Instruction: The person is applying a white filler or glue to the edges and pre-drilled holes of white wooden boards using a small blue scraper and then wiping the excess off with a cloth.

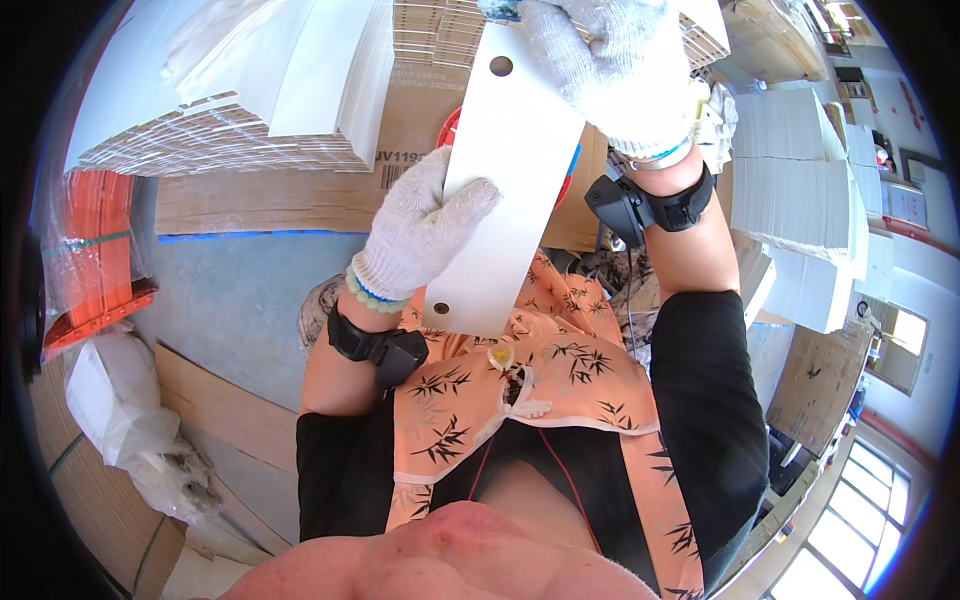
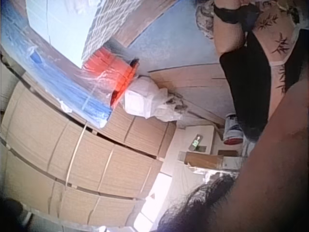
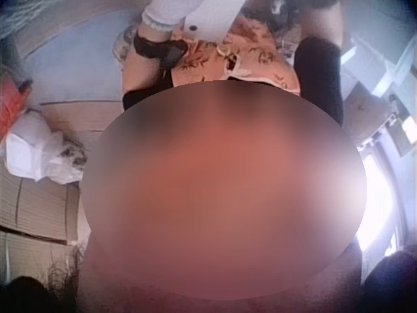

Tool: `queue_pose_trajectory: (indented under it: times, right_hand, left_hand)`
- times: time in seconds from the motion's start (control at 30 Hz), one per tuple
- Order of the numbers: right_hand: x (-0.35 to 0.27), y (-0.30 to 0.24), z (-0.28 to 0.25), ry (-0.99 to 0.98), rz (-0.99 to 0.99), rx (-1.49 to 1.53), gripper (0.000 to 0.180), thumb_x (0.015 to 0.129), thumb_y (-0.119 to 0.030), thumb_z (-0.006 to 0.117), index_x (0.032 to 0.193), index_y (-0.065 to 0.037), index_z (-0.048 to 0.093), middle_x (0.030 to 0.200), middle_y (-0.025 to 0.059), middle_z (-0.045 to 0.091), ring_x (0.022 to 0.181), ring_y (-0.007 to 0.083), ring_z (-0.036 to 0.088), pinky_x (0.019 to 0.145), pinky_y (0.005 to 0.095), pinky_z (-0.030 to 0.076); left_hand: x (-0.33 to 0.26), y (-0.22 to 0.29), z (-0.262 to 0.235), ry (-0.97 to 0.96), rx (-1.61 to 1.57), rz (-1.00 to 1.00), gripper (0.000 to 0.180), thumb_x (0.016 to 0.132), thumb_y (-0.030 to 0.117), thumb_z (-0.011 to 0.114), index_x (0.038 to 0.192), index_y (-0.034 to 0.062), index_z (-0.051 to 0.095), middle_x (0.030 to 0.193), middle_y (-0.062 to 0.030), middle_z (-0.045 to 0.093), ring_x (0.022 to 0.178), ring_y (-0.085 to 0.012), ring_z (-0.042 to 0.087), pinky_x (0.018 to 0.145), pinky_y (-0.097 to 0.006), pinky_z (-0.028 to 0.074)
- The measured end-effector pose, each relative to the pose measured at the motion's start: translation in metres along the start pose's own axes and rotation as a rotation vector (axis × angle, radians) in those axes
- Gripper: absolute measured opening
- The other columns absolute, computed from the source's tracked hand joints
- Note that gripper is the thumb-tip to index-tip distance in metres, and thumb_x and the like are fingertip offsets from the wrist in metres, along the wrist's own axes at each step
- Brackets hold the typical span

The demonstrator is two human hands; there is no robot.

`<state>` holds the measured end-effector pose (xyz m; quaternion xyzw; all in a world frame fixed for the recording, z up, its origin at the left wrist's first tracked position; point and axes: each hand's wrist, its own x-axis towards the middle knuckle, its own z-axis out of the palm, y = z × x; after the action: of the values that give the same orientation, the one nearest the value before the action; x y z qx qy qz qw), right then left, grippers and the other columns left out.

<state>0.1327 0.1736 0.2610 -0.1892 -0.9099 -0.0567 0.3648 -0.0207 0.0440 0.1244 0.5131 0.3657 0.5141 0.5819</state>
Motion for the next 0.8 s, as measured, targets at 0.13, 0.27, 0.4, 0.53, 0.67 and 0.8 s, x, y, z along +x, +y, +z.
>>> queue_pose_trajectory:
  times: [0.13, 0.27, 0.4, 0.53, 0.67, 0.8]
  right_hand:
    - [-0.004, 0.0, -0.002, -0.008, 0.069, 0.12, 0.022, 0.083, 0.005, 0.056, 0.101, 0.003, 0.069, 0.097, 0.015, 0.066, 0.085, 0.0275, 0.067, 0.077, 0.0353, 0.053]
    - [-0.003, -0.006, 0.001, 0.001, 0.136, 0.265, 0.022, 0.082, 0.005, 0.056, 0.1, 0.003, 0.069, 0.096, 0.0149, 0.065, 0.085, 0.0281, 0.067, 0.076, 0.0372, 0.054]
    - [-0.005, 0.002, 0.0, 0.02, 0.057, 0.036, 0.022, 0.08, 0.005, 0.057, 0.098, 0.003, 0.07, 0.096, 0.0153, 0.066, 0.084, 0.0283, 0.068, 0.075, 0.0377, 0.054]
    - [-0.005, 0.003, -0.007, -0.012, 0.028, 0.004, 0.021, 0.077, 0.002, 0.062, 0.096, 0.002, 0.072, 0.097, 0.0148, 0.067, 0.087, 0.029, 0.067, 0.076, 0.0369, 0.054]
    - [-0.004, -0.011, -0.009, -0.129, 0.1, -0.03, 0.022, 0.077, 0.0, 0.064, 0.097, 0.001, 0.073, 0.097, 0.0143, 0.067, 0.089, 0.0307, 0.065, 0.079, 0.0379, 0.052]
    - [-0.001, -0.009, -0.006, -0.002, 0.092, -0.1, 0.023, 0.077, 0.0, 0.064, 0.098, 0.002, 0.072, 0.097, 0.015, 0.067, 0.09, 0.0316, 0.065, 0.08, 0.0385, 0.052]
  left_hand:
    - [0.001, 0.004, -0.001, -0.024, 0.032, 0.016, 0.038, 0.095, 0.034, 0.063, 0.111, -0.001, 0.065, 0.087, -0.0142, 0.067, 0.081, -0.0224, 0.067, 0.073, -0.036, 0.052]
    - [-0.001, 0.0, 0.0, -0.018, -0.009, -0.012, 0.038, 0.095, 0.034, 0.063, 0.11, -0.0005, 0.065, 0.087, -0.014, 0.067, 0.08, -0.0234, 0.066, 0.074, -0.036, 0.052]
    - [-0.001, 0.004, -0.001, 0.006, 0.043, 0.022, 0.036, 0.095, 0.032, 0.065, 0.11, 0.0, 0.066, 0.088, -0.0135, 0.067, 0.079, -0.0225, 0.065, 0.075, -0.036, 0.051]
    - [0.0, 0.003, 0.001, -0.024, -0.004, 0.029, 0.035, 0.095, 0.032, 0.064, 0.11, 0.0001, 0.066, 0.09, -0.0143, 0.067, 0.082, -0.0236, 0.065, 0.076, -0.036, 0.051]
    - [-0.001, 0.002, -0.002, -0.027, 0.026, 0.01, 0.033, 0.095, 0.03, 0.065, 0.11, 0.0002, 0.066, 0.091, -0.0148, 0.067, 0.083, -0.0257, 0.065, 0.076, -0.037, 0.051]
    - [0.001, 0.009, -0.003, -0.032, 0.141, -0.019, 0.032, 0.094, 0.028, 0.066, 0.11, 0.0004, 0.066, 0.089, -0.0138, 0.066, 0.082, -0.0264, 0.065, 0.075, -0.038, 0.051]
